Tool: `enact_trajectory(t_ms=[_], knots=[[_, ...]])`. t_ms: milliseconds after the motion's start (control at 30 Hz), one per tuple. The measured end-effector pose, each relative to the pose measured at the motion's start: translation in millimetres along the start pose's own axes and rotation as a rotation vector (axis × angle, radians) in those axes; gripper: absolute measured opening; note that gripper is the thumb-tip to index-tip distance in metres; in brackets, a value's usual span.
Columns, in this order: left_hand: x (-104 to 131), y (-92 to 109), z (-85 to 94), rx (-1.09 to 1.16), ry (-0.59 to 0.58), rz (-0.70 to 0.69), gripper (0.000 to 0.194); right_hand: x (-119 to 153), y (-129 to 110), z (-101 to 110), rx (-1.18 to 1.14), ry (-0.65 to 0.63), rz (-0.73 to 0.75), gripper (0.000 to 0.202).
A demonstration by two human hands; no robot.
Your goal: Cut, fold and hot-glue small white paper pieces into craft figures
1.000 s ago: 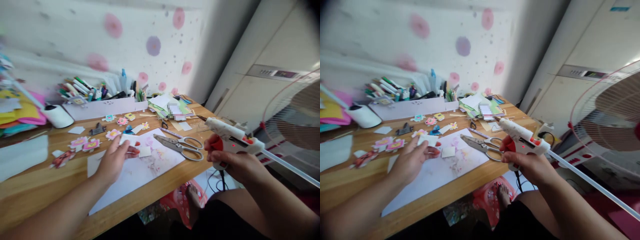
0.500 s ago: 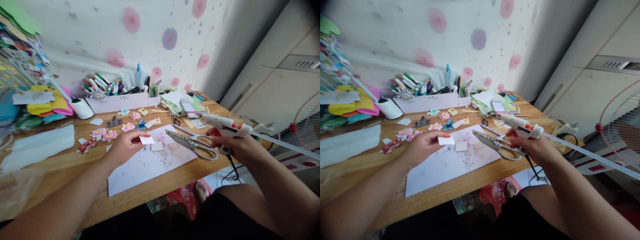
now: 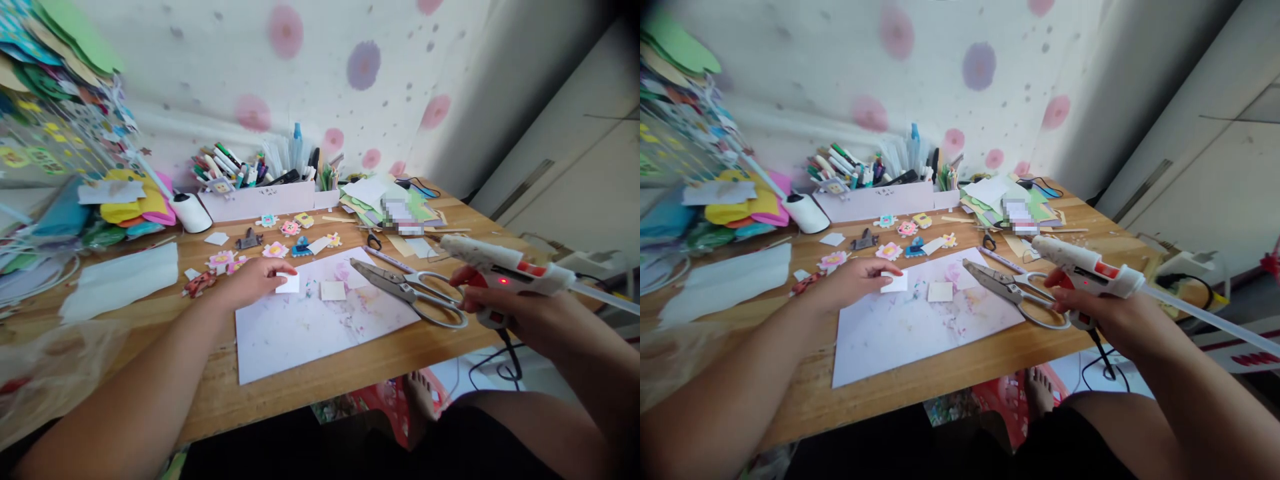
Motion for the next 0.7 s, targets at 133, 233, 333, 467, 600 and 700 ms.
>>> enact_trajectory(t_ms=[133, 233, 333, 467, 600, 700], knots=[[-3.5, -7.6, -1.0, -0.067, -0.020, 0.040, 0.029, 5.4, 4.2, 5.4, -0.003, -0.003, -0.015, 0.026], [-1.0, 1.0, 0.0, -0.286, 0.093, -0.103, 0.024, 9.4, 5.9, 5.9, 0.025, 0.002, -0.027, 0.028], [5.1, 21.2, -7.4, -0.368, 0.237, -0.212, 0.019, 11.3, 3.0, 1.4, 0.018, -0.002, -0.017, 0.027], [16.9, 67.7, -33.7, -0.165, 0.171, -0.287, 0.014, 10.7, -6.7, -11.4, -0.084, -0.034, -0.016, 0.023], [22.4, 114.7, -54.7, 0.107, -0.009, -0.300, 0.013, 9.8, -17.4, -26.7, -0.224, -0.093, -0.003, 0.021], [17.5, 134.1, -62.2, 0.346, -0.022, -0.267, 0.017, 9.7, -22.5, -37.3, -0.271, -0.156, 0.000, 0.018]])
Point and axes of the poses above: each hand's wrist, its own x-axis away from the middle knuckle, its own z-axis out of the back of the hand, y = z × x, the point moved 2 cm from there along -x, towards the middle knuckle, and after that the axes turned 2 degrees about z, right-handed, at the moved point
